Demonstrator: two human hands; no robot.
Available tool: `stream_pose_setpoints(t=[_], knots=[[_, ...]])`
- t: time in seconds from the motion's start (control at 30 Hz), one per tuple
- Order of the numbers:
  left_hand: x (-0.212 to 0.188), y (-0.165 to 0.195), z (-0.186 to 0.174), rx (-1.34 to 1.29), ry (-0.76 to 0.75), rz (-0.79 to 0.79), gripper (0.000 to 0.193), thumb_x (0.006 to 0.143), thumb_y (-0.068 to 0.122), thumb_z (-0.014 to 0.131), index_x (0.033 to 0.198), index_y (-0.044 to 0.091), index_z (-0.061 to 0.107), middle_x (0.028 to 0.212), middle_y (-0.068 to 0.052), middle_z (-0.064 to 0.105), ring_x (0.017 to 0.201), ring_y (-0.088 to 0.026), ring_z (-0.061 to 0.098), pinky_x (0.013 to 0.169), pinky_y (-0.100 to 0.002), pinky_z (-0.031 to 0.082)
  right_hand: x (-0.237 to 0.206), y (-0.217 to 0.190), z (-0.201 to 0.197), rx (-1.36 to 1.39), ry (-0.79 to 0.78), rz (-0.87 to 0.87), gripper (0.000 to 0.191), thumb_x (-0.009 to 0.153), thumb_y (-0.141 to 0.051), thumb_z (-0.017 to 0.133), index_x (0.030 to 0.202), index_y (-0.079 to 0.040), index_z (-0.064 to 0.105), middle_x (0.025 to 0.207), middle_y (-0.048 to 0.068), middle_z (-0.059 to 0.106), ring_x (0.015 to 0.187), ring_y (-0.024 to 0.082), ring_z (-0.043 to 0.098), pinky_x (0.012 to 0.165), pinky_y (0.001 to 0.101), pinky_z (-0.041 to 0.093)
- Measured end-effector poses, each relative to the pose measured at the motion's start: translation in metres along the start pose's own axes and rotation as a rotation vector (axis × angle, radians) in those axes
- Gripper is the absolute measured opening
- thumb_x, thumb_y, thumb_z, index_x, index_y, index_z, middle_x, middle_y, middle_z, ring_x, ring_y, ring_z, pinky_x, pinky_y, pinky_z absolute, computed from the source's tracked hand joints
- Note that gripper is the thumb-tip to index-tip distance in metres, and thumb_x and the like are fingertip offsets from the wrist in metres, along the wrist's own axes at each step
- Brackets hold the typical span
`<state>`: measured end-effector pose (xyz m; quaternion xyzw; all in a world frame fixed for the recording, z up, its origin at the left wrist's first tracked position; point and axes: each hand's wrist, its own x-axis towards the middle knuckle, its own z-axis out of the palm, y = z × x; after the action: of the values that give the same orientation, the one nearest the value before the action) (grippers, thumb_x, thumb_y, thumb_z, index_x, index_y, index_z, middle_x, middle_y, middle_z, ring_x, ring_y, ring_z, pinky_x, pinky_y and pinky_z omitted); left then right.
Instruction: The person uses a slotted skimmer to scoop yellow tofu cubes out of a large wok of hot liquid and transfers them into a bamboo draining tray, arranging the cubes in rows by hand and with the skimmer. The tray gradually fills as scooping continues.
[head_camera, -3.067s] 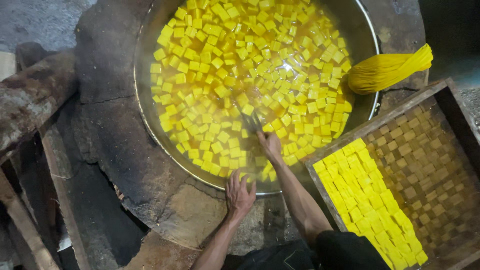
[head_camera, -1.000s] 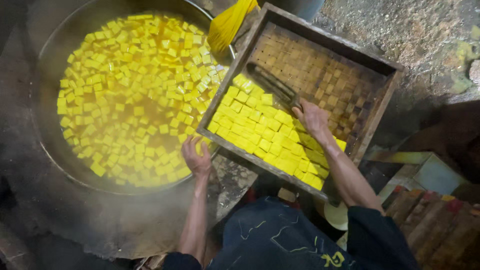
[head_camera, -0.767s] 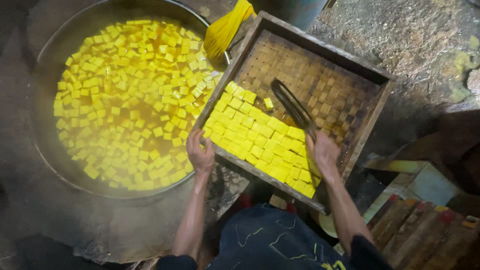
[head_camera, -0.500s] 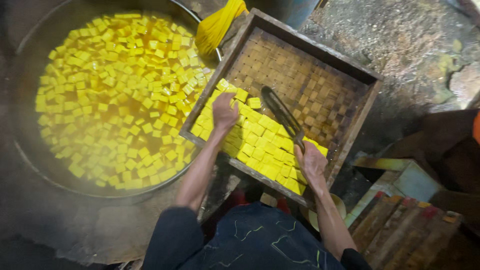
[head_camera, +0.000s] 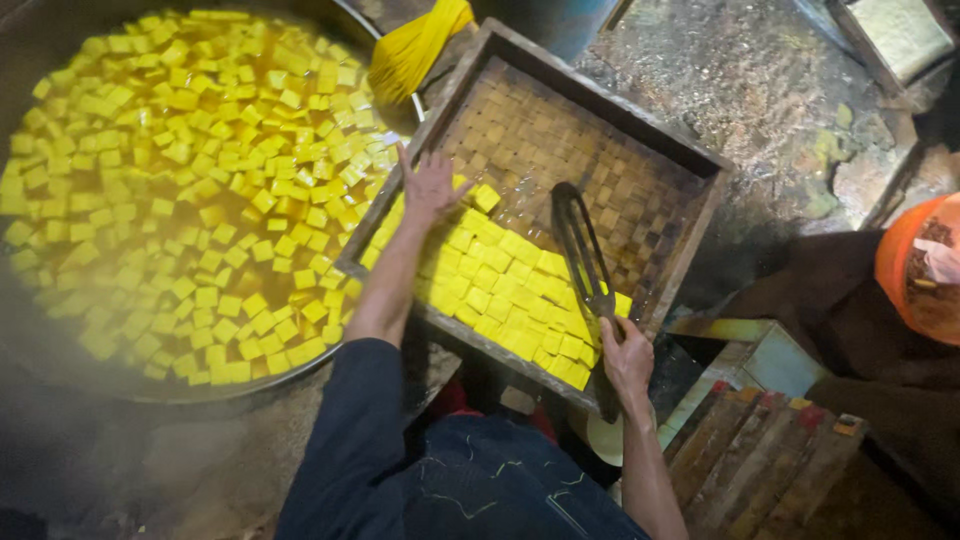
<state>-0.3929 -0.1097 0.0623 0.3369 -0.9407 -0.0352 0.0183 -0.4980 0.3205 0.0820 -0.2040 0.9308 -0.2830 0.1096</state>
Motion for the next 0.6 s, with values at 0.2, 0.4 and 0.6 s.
stream_pose_setpoints(t=[0.2, 0.4, 0.6], knots=[[-0.1, -0.049, 0.014, -0.088, 0.213, 0.1, 0.07, 0.09, 0.052, 0.056, 0.148, 0.015, 0.047, 0.141, -0.015, 0.059, 0.131, -0.029, 0.053, 0.105, -0.068, 0.028, -0.014, -0.063, 0.057, 0.374, -0.214, -0.054, 0.037, 0.103, -0.034, 0.065, 0.112, 0.001, 0.074, 0.08, 0.011, 0.068, 0.071, 0.021, 0.063, 0.065, 0.036, 0.051], [-0.291, -0.167, 0.023, -0.588, 0.58, -0.654, 0.049, 0.093, 0.035, 0.07, 0.135, 0.012, 0.061, 0.138, -0.013, 0.061, 0.133, -0.034, 0.054, 0.117, -0.05, 0.042, -0.077, -0.187, 0.167, 0.654, -0.719, -0.163, 0.029, 0.1, -0.027, 0.064, 0.104, 0.001, 0.07, 0.075, 0.001, 0.061, 0.063, 0.01, 0.058, 0.057, 0.0275, 0.053], [-0.416, -0.233, 0.03, -0.29, 0.326, -0.842, 0.067, 0.093, 0.045, 0.069, 0.145, 0.004, 0.053, 0.148, -0.022, 0.049, 0.139, -0.04, 0.043, 0.115, -0.056, 0.032, -0.128, -0.307, 0.306, 0.312, -0.892, -0.394, 0.048, 0.1, -0.044, 0.061, 0.104, 0.001, 0.076, 0.073, 0.007, 0.072, 0.068, 0.011, 0.065, 0.061, 0.0325, 0.052]])
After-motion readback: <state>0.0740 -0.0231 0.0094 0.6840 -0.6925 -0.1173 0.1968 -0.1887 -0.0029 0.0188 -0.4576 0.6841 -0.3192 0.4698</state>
